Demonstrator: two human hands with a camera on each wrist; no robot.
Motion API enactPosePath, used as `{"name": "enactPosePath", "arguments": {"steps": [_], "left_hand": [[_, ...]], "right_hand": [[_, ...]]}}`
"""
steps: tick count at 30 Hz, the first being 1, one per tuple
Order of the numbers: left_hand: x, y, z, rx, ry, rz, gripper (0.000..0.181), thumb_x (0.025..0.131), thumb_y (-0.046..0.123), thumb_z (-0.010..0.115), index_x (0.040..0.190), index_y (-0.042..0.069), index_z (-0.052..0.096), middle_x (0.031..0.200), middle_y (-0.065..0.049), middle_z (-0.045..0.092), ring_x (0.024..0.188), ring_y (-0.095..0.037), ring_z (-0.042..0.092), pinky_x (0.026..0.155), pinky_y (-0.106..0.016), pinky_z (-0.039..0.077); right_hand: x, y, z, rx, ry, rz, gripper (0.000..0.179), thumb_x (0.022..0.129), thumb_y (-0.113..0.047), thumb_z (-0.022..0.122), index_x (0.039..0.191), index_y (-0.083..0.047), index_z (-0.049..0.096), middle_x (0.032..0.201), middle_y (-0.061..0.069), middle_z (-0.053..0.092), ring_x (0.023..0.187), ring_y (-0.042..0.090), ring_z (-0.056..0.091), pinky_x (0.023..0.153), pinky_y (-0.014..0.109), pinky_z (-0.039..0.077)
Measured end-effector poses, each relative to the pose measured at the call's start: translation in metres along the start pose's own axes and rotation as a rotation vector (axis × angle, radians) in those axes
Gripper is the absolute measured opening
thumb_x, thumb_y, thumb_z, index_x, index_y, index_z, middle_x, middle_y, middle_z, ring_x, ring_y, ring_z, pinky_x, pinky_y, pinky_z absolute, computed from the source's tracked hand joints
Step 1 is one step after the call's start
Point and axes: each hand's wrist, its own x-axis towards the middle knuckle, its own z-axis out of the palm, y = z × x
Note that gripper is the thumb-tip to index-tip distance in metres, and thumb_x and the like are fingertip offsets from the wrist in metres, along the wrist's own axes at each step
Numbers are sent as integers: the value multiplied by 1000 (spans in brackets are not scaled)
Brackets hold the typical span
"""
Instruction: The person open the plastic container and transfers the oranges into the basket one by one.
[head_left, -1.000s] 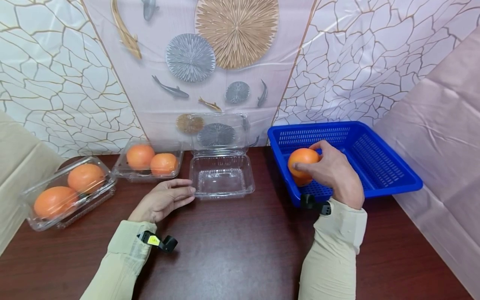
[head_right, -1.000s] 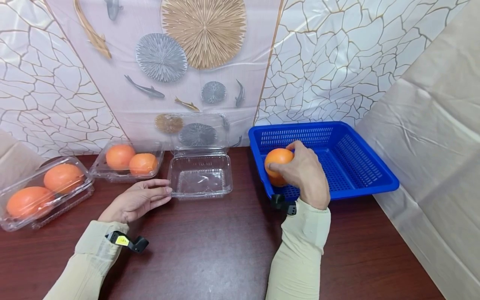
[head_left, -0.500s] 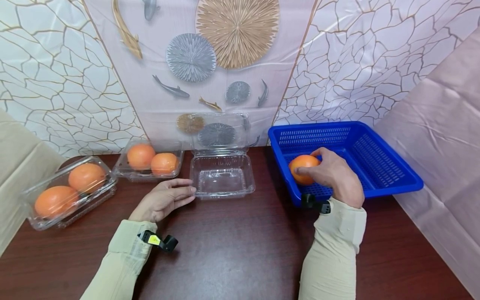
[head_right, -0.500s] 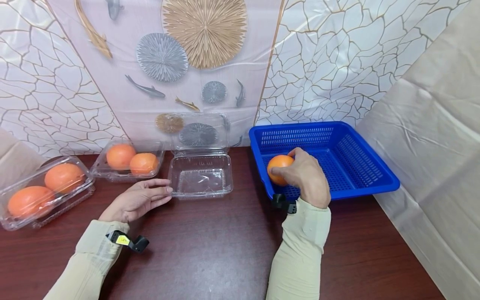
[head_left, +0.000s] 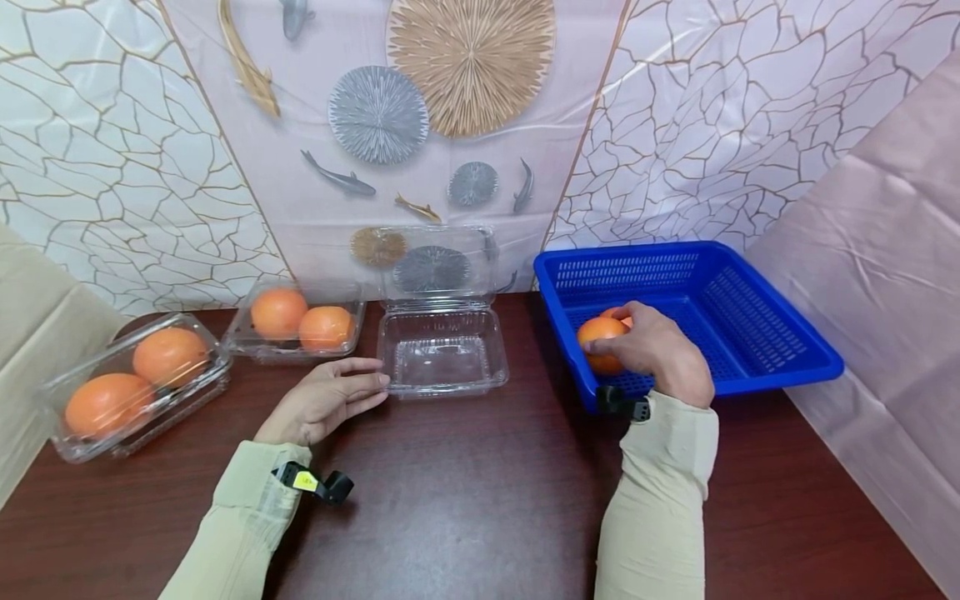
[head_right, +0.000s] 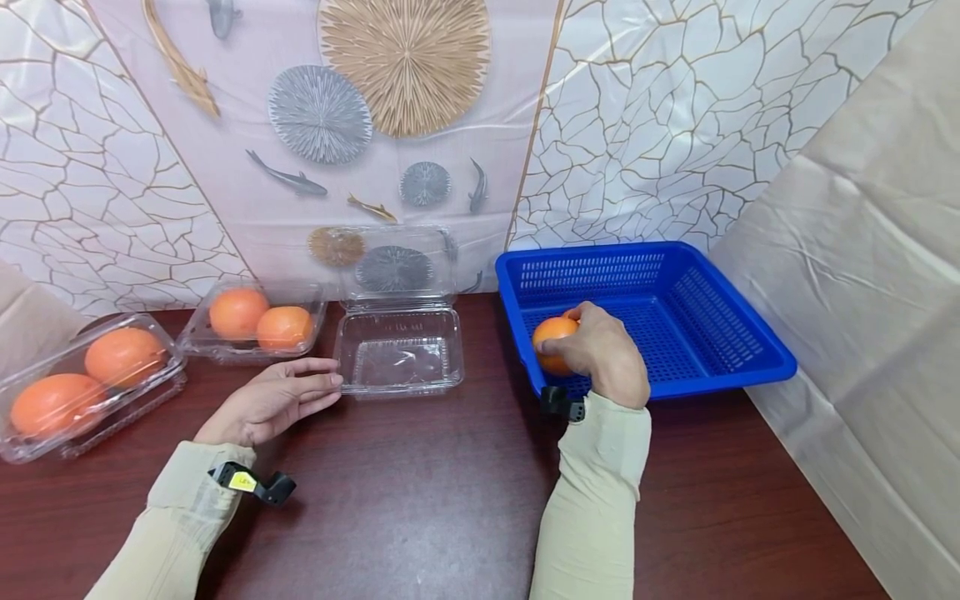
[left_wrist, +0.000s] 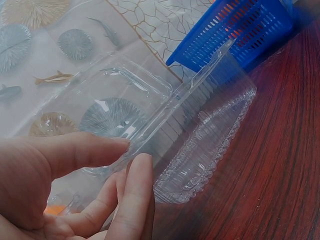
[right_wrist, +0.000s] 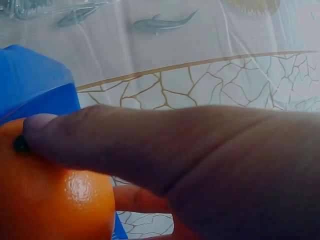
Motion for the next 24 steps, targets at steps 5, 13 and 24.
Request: {"name": "enactPosePath", "arguments": {"steps": [5, 13, 24], "left_hand": [[0, 0, 0, 2, 1, 1, 55, 100, -2, 60, 146, -14, 33, 107, -4, 68, 101, -10, 68, 99, -27, 60], [0, 0, 1, -4, -1, 1, 54, 100, -2, 59, 146, -14, 33, 105, -3, 69, 101, -10, 68, 100, -28, 60], [-1, 0, 1, 11, -6, 5, 52, 100, -2, 58, 145, -14, 34, 107, -3, 68, 101, -9, 68, 99, -28, 60]], "right_hand": [[3, -1, 1, -15, -10, 8, 75, 93, -49, 66, 149, -6, 42, 146, 25, 49, 122, 42, 51, 100, 56, 51], [3, -4, -2, -10, 1, 27, 82, 92, -54, 67, 150, -3, 40, 149, 28, 45, 122, 43, 52, 96, 55, 54], [-3, -12, -5, 36, 152, -7, 71, 96, -54, 63, 145, -6, 47, 142, 24, 54, 121, 40, 55, 95, 57, 54]]}}
